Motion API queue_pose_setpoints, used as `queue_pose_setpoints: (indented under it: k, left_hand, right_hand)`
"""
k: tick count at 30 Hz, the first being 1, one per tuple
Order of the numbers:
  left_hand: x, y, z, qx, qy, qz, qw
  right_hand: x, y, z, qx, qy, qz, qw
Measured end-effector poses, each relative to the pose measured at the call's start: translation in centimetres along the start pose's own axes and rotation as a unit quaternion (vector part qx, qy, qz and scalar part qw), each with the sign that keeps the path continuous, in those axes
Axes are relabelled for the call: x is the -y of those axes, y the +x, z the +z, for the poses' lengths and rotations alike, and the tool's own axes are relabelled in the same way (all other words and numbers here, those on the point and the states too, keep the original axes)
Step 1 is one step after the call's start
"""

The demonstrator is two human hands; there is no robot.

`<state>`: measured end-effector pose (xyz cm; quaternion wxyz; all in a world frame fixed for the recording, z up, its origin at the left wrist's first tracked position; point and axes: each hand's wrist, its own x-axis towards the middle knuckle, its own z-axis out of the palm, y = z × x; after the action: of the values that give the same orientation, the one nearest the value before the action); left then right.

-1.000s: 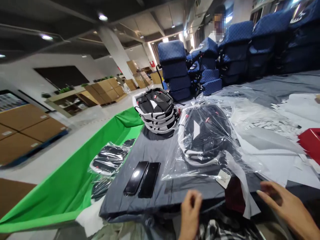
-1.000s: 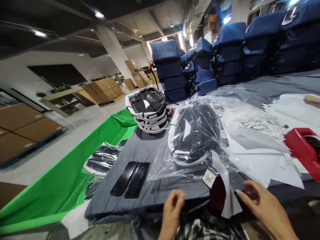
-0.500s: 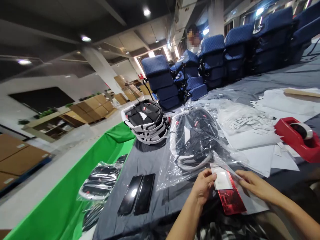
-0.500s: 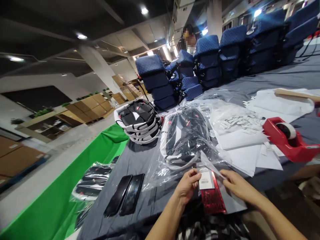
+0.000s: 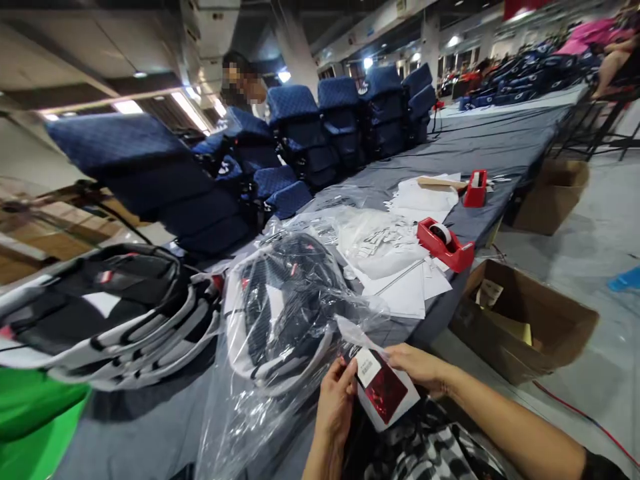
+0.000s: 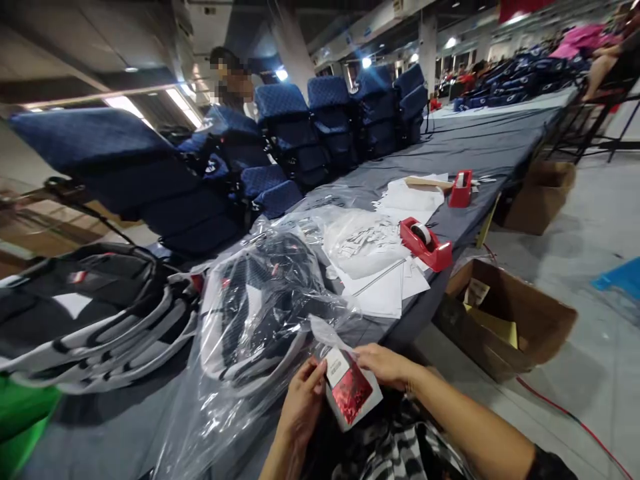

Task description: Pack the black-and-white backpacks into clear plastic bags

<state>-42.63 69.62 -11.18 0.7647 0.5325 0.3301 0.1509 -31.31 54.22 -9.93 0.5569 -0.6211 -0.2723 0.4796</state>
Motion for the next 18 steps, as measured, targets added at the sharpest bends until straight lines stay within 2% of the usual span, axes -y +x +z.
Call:
queue_pose_setpoints:
  k: [2, 4, 8, 11, 12, 14, 16, 17, 18]
  left_hand:
    - [0.6, 0.1, -0.1, -0.047, 0.150, 0.096, 0.983]
    - [1.1, 0.0, -0.3, -0.059, 0.292, 0.160, 0.941]
    - [0.6, -1.3, -0.9, -0.027, 0.493, 0.208, 0.845]
    - [-1.5, -1.5, -0.2, -0.002, 0.572, 0.326, 0.753]
    - [-2.5, -1.1, 0.3, 0.037, 0.585, 0.375, 0.718]
    - [-4.7, 0.1, 1.7, 0.160, 0.597, 0.445, 0.648]
    - [-6.5, 1.6, 3.2, 0.294, 0.599, 0.457, 0.588]
    - [-7.1, 2.3, 3.9, 0.352, 0.597, 0.444, 0.568]
    - [-7.5, 2.8, 4.3, 0.397, 0.593, 0.421, 0.560]
  right_hand:
    - [-0.1, 0.1, -0.5, -0.046, -0.080, -0.006, 0.996]
    - [-0.4, 0.2, -0.6, -0.107, -0.163, -0.019, 0.981]
    - [-1.6, -0.2, -0.6, -0.196, -0.265, -0.044, 0.943]
    - [-3.0, -0.5, -1.2, -0.237, -0.355, -0.092, 0.900]
    - [-3.4, -0.6, -1.4, -0.254, -0.388, -0.124, 0.877]
    - [-4.0, -0.7, -1.4, -0.284, -0.441, -0.212, 0.825]
    - [-4.5, -1.3, -0.9, -0.297, -0.481, -0.302, 0.767]
    - [-4.7, -1.9, -0.7, -0.293, -0.495, -0.337, 0.745]
    - [-4.8, -2.6, -0.4, -0.284, -0.502, -0.364, 0.731]
